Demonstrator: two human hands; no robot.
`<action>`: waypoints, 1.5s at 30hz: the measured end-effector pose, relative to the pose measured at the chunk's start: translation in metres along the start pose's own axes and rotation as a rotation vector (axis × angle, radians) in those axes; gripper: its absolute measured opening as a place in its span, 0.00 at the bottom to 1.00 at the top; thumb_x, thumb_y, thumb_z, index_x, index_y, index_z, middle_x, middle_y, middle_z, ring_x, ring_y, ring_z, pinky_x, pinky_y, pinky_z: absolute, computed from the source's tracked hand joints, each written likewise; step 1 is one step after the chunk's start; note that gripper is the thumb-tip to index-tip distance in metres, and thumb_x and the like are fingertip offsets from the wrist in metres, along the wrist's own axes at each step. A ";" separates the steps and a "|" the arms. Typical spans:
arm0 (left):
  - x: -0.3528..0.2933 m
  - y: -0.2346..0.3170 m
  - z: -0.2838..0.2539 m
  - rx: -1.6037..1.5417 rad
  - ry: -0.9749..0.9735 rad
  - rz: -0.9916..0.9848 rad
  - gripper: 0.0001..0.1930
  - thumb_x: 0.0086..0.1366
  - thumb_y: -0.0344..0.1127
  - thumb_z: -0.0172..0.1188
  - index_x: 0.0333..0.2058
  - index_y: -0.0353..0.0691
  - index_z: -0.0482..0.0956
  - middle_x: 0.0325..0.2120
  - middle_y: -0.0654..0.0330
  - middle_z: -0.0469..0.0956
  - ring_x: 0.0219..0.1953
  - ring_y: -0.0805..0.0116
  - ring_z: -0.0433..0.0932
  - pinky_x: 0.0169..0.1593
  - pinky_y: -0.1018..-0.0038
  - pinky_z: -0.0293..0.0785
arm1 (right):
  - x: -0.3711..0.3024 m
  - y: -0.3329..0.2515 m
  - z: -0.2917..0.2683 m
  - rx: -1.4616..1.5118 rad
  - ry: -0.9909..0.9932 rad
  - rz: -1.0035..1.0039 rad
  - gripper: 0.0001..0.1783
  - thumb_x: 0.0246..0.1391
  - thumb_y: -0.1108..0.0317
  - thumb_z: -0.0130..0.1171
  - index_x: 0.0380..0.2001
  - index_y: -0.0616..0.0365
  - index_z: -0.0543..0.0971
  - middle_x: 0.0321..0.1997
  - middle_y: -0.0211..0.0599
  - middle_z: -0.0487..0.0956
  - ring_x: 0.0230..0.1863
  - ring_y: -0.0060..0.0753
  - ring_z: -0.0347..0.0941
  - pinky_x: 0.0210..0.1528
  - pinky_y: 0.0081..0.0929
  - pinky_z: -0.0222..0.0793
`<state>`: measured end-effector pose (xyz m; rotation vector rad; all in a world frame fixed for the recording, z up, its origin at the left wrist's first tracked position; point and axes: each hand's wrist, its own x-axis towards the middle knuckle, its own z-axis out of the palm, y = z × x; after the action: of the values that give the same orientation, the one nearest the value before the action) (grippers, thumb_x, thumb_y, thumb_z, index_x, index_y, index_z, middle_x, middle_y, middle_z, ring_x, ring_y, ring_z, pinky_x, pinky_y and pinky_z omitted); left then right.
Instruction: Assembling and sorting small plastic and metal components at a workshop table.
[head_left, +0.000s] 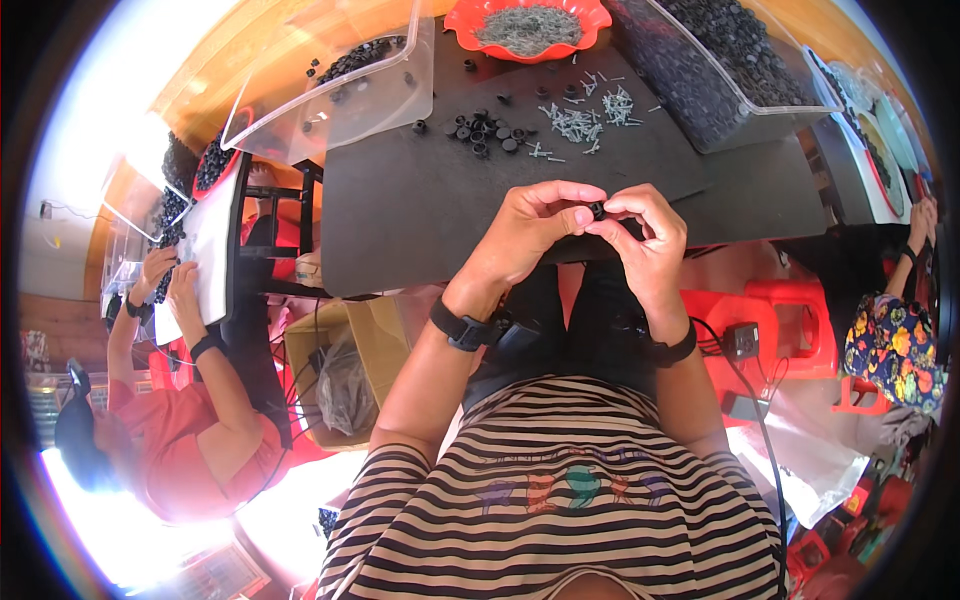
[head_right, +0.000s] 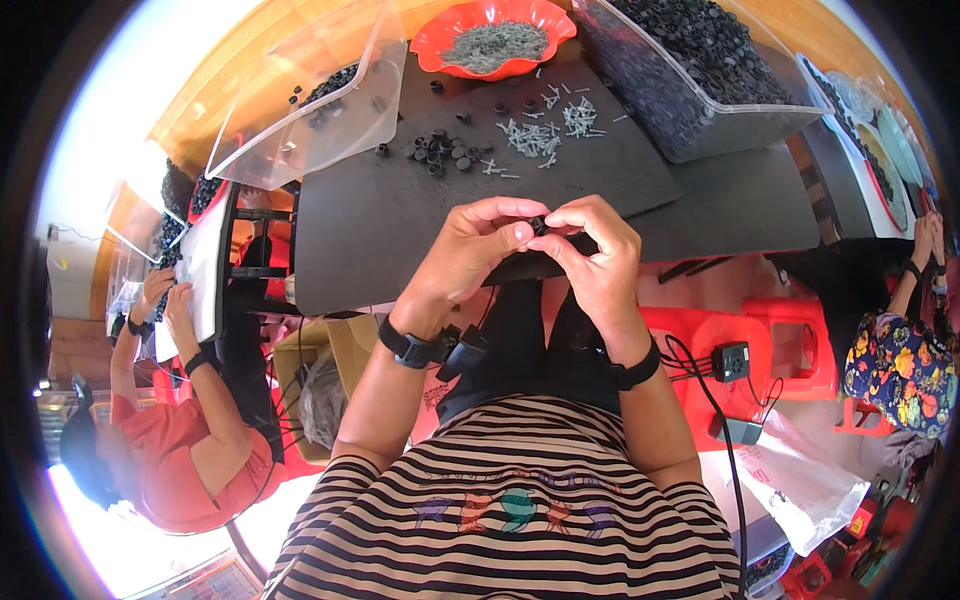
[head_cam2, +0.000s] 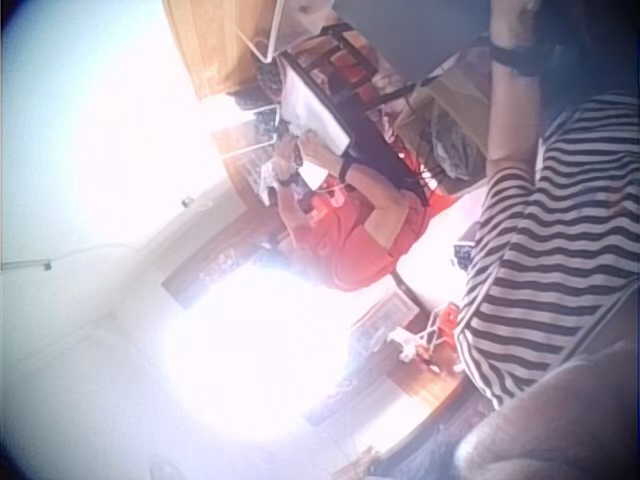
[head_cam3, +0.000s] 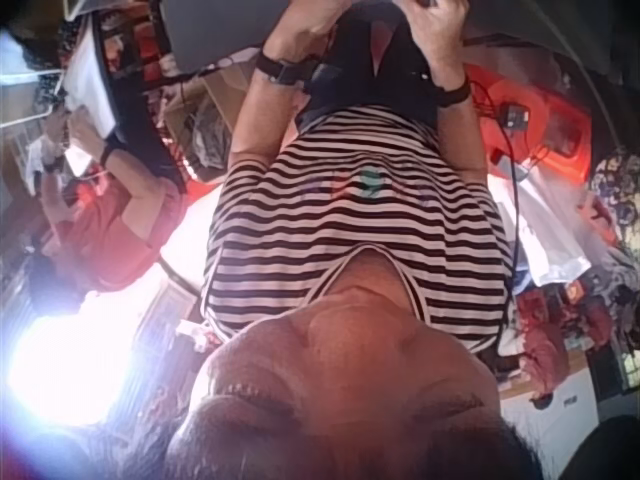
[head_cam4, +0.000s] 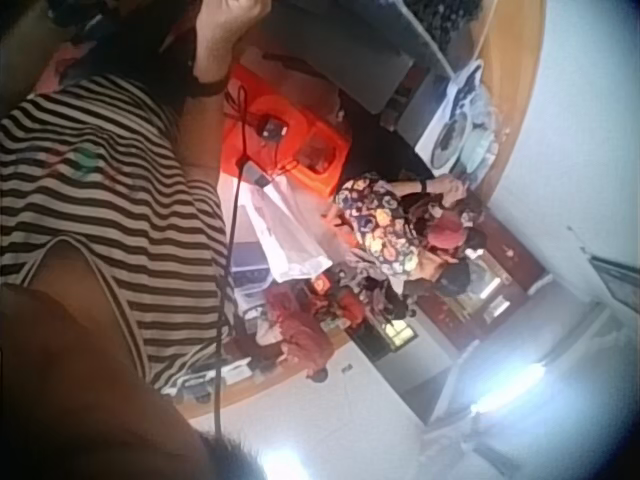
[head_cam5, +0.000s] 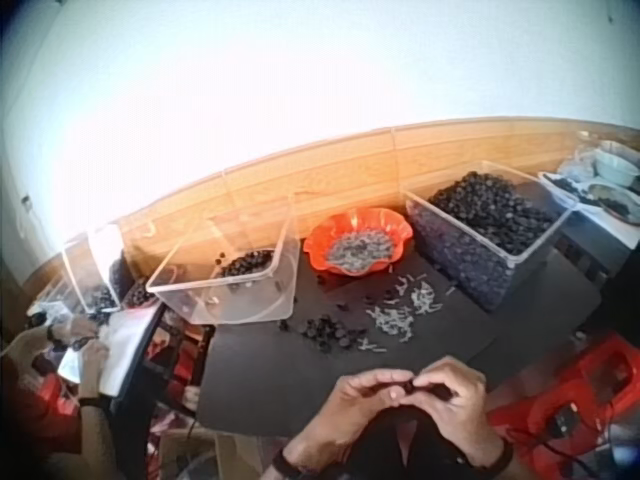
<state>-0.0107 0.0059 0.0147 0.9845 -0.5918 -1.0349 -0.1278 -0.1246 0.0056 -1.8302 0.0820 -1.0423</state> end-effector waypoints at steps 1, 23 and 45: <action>0.000 0.002 0.000 0.065 0.005 0.005 0.12 0.64 0.25 0.59 0.47 0.33 0.77 0.41 0.59 0.78 0.41 0.75 0.75 0.47 0.76 0.73 | -0.001 0.001 -0.001 0.047 -0.011 0.046 0.13 0.40 0.79 0.71 0.30 0.63 0.78 0.30 0.34 0.78 0.31 0.25 0.75 0.34 0.22 0.72; 0.003 0.008 -0.006 0.339 0.016 0.051 0.11 0.65 0.26 0.58 0.46 0.32 0.77 0.37 0.63 0.79 0.37 0.78 0.76 0.44 0.80 0.74 | 0.004 0.008 -0.002 0.097 -0.121 0.197 0.08 0.45 0.79 0.67 0.28 0.63 0.77 0.28 0.32 0.79 0.30 0.20 0.76 0.33 0.21 0.71; 0.000 0.002 -0.001 0.146 0.055 0.115 0.13 0.65 0.25 0.56 0.48 0.29 0.76 0.42 0.57 0.78 0.41 0.73 0.78 0.48 0.78 0.77 | -0.003 -0.003 0.010 0.057 -0.041 0.086 0.07 0.48 0.80 0.62 0.32 0.62 0.77 0.31 0.31 0.78 0.31 0.20 0.74 0.36 0.19 0.71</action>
<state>-0.0088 0.0068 0.0156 1.0905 -0.6780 -0.8699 -0.1241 -0.1145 0.0041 -1.7799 0.1046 -0.9380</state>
